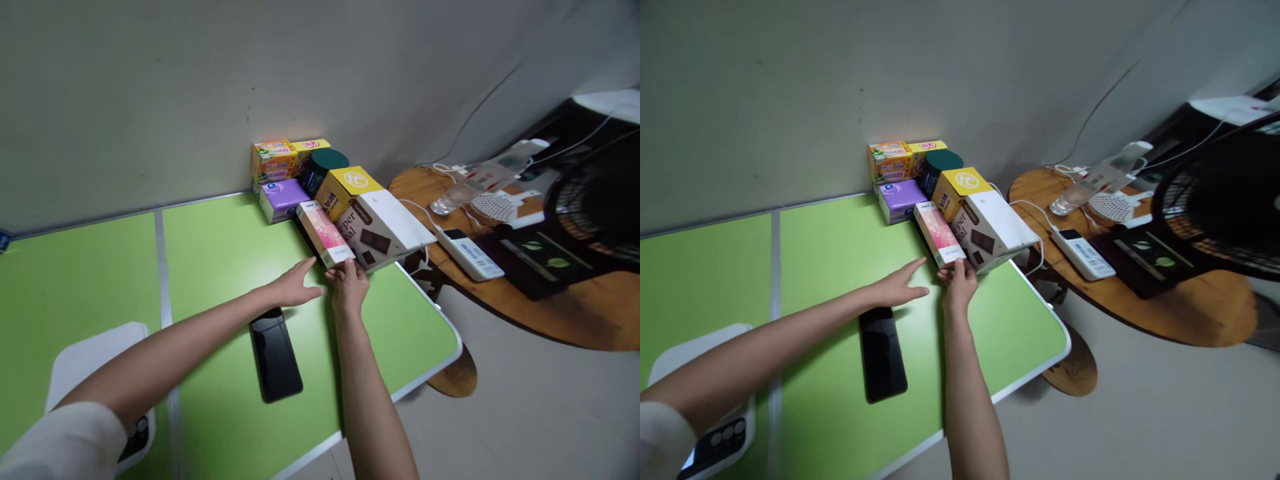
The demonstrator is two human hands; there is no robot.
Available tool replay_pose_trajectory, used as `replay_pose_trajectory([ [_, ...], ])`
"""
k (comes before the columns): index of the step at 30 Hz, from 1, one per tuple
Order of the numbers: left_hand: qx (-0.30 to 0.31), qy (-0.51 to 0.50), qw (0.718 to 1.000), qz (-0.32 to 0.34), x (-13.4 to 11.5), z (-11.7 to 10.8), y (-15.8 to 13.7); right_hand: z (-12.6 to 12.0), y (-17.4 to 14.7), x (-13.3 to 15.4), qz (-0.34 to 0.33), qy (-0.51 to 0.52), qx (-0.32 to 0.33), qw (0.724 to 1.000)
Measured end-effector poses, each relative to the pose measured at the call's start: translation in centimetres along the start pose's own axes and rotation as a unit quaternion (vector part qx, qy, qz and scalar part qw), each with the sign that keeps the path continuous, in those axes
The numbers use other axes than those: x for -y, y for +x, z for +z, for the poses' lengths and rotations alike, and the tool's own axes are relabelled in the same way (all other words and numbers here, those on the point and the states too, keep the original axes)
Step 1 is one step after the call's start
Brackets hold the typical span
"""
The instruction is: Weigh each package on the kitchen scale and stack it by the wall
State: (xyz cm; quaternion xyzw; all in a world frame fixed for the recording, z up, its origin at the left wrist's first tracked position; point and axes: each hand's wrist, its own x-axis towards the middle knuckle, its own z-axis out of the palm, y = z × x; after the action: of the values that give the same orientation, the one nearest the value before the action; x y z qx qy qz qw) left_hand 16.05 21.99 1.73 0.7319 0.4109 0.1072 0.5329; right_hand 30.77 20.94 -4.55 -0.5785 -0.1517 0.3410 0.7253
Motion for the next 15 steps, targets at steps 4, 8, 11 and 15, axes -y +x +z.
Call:
replay_pose_trajectory([
  [4,-0.015,-0.026,1.0,-0.01,-0.1,1.2,3.4,0.1,-0.5,-0.5,-0.012,0.018,0.004,1.0],
  [8,-0.021,-0.038,0.999,0.007,0.2,1.7,5.0,0.0,-0.6,-0.9,-0.026,0.023,0.013,0.999],
  [11,-0.021,-0.043,0.999,0.014,0.8,1.5,4.5,-0.5,-0.7,-1.0,-0.01,-0.002,-0.013,1.0],
  [15,-0.038,-0.052,0.998,0.005,1.8,0.0,0.1,-1.2,-1.7,-0.7,-0.017,-0.045,0.008,0.999],
])
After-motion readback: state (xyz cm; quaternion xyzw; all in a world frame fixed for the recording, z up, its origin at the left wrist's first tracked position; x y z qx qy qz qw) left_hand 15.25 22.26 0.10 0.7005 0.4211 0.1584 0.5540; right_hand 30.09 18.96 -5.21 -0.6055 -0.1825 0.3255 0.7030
